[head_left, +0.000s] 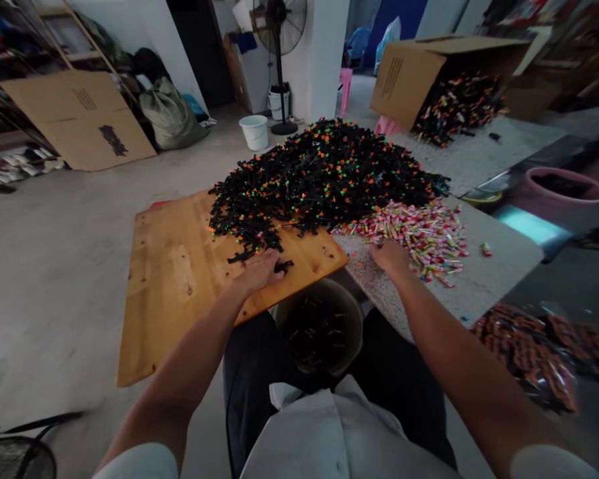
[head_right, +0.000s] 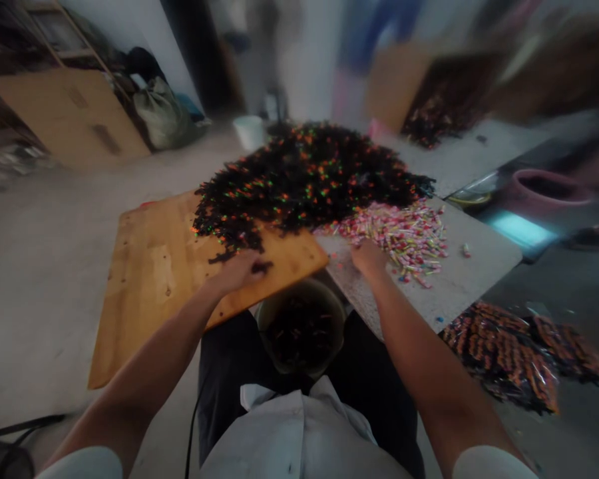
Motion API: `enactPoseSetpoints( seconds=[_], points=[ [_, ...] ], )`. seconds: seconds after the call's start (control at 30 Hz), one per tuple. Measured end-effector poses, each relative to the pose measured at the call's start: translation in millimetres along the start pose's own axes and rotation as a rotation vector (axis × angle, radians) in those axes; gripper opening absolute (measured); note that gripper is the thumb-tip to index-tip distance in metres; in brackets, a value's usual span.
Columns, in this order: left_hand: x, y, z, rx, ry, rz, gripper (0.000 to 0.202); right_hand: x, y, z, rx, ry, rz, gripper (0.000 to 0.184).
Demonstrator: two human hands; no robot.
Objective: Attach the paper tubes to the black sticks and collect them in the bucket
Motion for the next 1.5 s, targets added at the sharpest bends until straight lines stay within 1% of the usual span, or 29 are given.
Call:
enactPoseSetpoints(
  seconds=[0.07,0.1,0.17,0.2,0.27,0.33,0.4,0.5,0.6,0.7,0.87,0.93,1.1,1.17,1.23,1.3,1.33,1.37,1.4,1.43,1.47,1.5],
  points=[
    [-4,-2.3,2,0.005,0.014,-0.056,0.039,8,-4,-24,0.029,0.1,0.174,0.028],
    [-7,-3.7,3,0.0,0.012,-0.097,0.042,14,-8,-39,0.089,0.173,0.309,0.027],
    [-17,-7.8,4,-0.015,0.031,-0.251,0.043,28,-15,-72,0.314,0.317,0.584,0.032],
    [-23,-11.0,3,-0.012,0.054,-0.362,0.042,35,-18,-88,0.431,0.379,0.684,0.035],
    [-38,-18.2,1,0.016,0.088,-0.62,0.043,47,-18,-114,0.566,0.45,0.798,0.04],
    [-55,-22.0,-1,0.034,0.086,-0.822,0.047,55,-16,-128,0.62,0.473,0.842,0.041],
    [-69,-21.7,-3,0.048,0.068,-0.909,0.052,59,-14,-134,0.656,0.466,0.868,0.04],
    [-83,-18.6,-6,0.087,0.036,-0.936,0.058,62,-12,-135,0.695,0.443,0.935,0.039],
    [-87,-16.4,-8,0.119,0.013,-0.935,0.061,62,-11,-135,0.715,0.436,1.003,0.038],
    [-87,-15.6,-9,0.147,0.012,-0.915,0.062,62,-8,-137,0.71,0.467,1.004,0.035],
    [-94,-7.7,-10,0.142,-0.059,-0.767,0.049,63,-2,-138,0.704,0.519,0.919,0.029],
    [-96,-5.3,-10,0.167,-0.058,-0.765,0.046,65,0,-139,0.716,0.532,0.907,0.027],
    [-94,-9.5,-16,0.303,0.038,-0.957,0.044,71,6,-146,0.673,0.547,0.9,0.023],
    [-95,-14.9,-18,0.368,0.054,-1.021,0.046,70,5,-149,0.694,0.538,0.917,0.026],
    [-97,-21.8,-20,0.479,0.049,-1.004,0.048,66,0,-151,0.789,0.535,0.895,0.028],
    [-97,-26.2,-20,0.595,0.009,-0.889,0.047,58,-8,-151,0.92,0.553,0.779,0.029],
    [-95,-25.7,-19,0.614,-0.017,-0.813,0.045,53,-12,-150,0.976,0.566,0.695,0.028],
    [-91,-22.4,-16,0.588,-0.045,-0.731,0.044,48,-16,-148,1.017,0.577,0.607,0.029],
    [-84,-16.4,-13,0.516,-0.062,-0.644,0.042,41,-19,-143,1.029,0.576,0.528,0.03],
    [-73,-8.0,-10,0.404,-0.056,-0.551,0.041,35,-20,-134,0.992,0.56,0.469,0.031],
    [-60,2.5,-8,0.262,-0.019,-0.442,0.04,30,-18,-122,0.898,0.534,0.424,0.031],
    [-44,13.9,-7,0.114,0.035,-0.313,0.039,25,-14,-106,0.743,0.496,0.386,0.031]
  ],
)
Point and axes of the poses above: each hand's wrist, its own z-axis towards the middle knuckle, its own y-axis out of the back of the hand, x = y × z, the point moved 4 cm from there along z, towards the middle knuckle, and after that the axes turned 10 degrees about -y, right-handed, at the moved point
